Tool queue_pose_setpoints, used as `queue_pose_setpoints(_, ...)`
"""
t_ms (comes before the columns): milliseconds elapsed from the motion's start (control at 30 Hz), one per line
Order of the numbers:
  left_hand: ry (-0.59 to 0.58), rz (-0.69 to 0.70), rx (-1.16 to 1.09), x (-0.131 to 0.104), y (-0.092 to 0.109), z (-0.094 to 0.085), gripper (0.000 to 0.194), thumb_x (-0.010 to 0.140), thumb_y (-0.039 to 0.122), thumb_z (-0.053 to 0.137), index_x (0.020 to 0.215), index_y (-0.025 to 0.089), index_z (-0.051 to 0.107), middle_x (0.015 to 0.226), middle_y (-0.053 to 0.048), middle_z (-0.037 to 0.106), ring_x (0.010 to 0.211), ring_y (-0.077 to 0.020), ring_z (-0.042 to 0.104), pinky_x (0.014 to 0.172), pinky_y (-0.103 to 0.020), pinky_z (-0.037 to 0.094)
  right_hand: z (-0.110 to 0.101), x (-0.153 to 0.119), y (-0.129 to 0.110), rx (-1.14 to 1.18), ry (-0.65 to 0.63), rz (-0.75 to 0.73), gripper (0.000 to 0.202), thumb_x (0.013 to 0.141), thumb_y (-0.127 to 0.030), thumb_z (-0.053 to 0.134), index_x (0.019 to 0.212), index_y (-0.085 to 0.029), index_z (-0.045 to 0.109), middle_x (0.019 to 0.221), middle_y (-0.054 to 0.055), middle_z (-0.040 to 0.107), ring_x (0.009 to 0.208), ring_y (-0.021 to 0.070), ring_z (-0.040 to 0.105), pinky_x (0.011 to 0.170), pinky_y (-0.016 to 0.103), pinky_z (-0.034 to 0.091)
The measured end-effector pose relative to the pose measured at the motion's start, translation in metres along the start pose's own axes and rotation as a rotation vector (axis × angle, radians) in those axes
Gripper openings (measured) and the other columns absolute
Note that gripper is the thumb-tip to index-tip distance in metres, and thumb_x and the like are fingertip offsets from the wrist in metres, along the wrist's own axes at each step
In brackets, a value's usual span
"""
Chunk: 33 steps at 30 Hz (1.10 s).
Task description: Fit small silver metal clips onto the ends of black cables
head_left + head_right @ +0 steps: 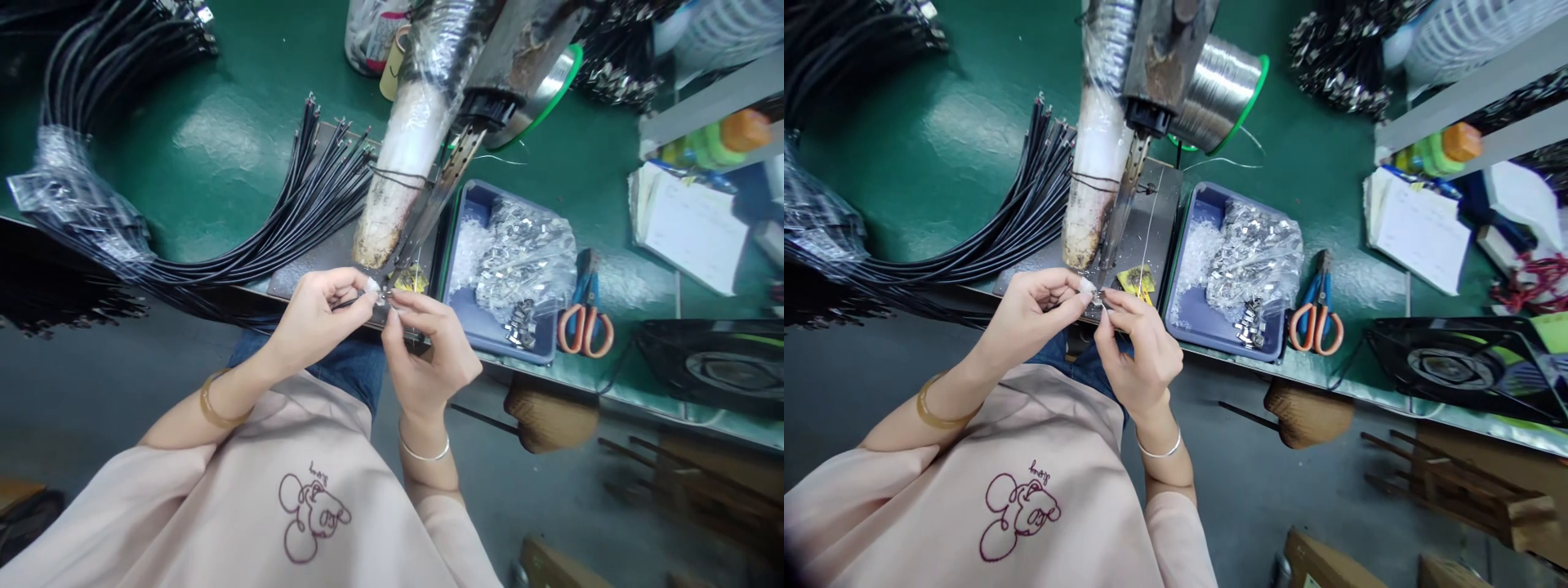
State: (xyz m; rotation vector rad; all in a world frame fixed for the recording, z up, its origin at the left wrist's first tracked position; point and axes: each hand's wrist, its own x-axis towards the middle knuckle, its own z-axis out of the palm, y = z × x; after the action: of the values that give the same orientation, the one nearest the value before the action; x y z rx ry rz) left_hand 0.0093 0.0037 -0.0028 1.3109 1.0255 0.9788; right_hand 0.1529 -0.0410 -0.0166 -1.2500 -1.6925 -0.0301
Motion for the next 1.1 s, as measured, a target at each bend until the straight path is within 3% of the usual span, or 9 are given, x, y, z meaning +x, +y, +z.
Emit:
queue_pose_setpoints(133, 0.033, 0.054, 0.017, 0.001, 0.002, 0.001, 0.015, 0.082, 0.023, 0.060, 0.069, 0.016, 0.057, 0.054, 0.007, 0.037, 0.050, -0.0069, 0.032, 0.048, -0.022, 0.025, 0.000, 0.003, -0.001, 0.010, 0.030, -0.006, 0.020, 0.086, -0.005, 0.070, 0.090, -0.022, 0.062, 0.098, 0.005, 0.080, 0.090, 0.0156, 0.077, 0.081, 0.029, 0.064)
queue_pose_setpoints(500, -0.055, 0.059, 0.104, -0.007, 0.003, -0.002, 0.014, 0.082, 0.021, 0.058, 0.070, 0.015, 0.063, 0.053, 0.007, 0.038, 0.051, -0.0073, 0.033, 0.049, -0.022, 0.028, -0.007, -0.006, -0.001, 0.065, 0.018, 0.021, 0.018, 0.086, -0.006, 0.070, 0.091, -0.022, 0.063, 0.095, 0.003, 0.080, 0.086, 0.0159, 0.078, 0.078, 0.028, 0.064)
queue_pose_setpoints(700, -0.296, 0.119, 0.211, -0.016, 0.001, -0.008, 0.014, 0.077, 0.013, 0.058, 0.064, 0.014, 0.063, 0.055, 0.005, 0.046, 0.053, -0.0073, 0.036, 0.052, -0.021, 0.030, -0.009, -0.008, 0.001, 0.131, 0.117, 0.081, 0.014, 0.089, -0.010, 0.068, 0.094, -0.023, 0.064, 0.090, 0.001, 0.079, 0.081, 0.0177, 0.079, 0.072, 0.032, 0.065)
queue_pose_setpoints(833, -0.510, 0.140, 0.265, -0.020, -0.002, -0.013, 0.013, 0.074, 0.010, 0.058, 0.062, 0.016, 0.059, 0.054, 0.008, 0.038, 0.053, -0.0072, 0.029, 0.051, -0.022, 0.027, -0.011, -0.008, 0.002, 0.158, 0.157, 0.074, 0.016, 0.088, -0.008, 0.068, 0.094, -0.022, 0.064, 0.088, 0.000, 0.079, 0.079, 0.0175, 0.078, 0.070, 0.032, 0.065)
queue_pose_setpoints(967, -0.558, 0.188, 0.365, -0.025, -0.003, -0.014, 0.018, 0.064, 0.006, 0.058, 0.055, 0.017, 0.048, 0.052, 0.009, 0.033, 0.052, -0.0075, 0.024, 0.051, -0.024, 0.024, -0.012, -0.008, 0.001, 0.154, 0.164, 0.072, 0.016, 0.088, -0.007, 0.068, 0.092, -0.022, 0.064, 0.086, 0.000, 0.079, 0.078, 0.0174, 0.078, 0.070, 0.031, 0.065)
queue_pose_setpoints(1033, -0.575, 0.219, 0.421, -0.027, -0.004, -0.014, 0.019, 0.070, 0.007, 0.060, 0.055, 0.017, 0.052, 0.051, 0.008, 0.041, 0.051, -0.0074, 0.031, 0.052, -0.024, 0.027, -0.013, -0.008, 0.002, 0.154, 0.184, 0.064, 0.016, 0.088, -0.007, 0.068, 0.092, -0.021, 0.064, 0.085, 0.000, 0.078, 0.077, 0.0171, 0.078, 0.070, 0.031, 0.065)
queue_pose_setpoints(1100, -0.574, 0.252, 0.454, -0.028, -0.006, -0.018, 0.017, 0.080, 0.014, 0.064, 0.063, 0.016, 0.062, 0.058, 0.004, 0.059, 0.054, -0.0091, 0.047, 0.057, -0.023, 0.036, -0.014, -0.009, 0.002, 0.143, 0.199, 0.058, 0.015, 0.088, -0.008, 0.068, 0.092, -0.021, 0.064, 0.084, 0.000, 0.078, 0.076, 0.0171, 0.078, 0.070, 0.032, 0.065)
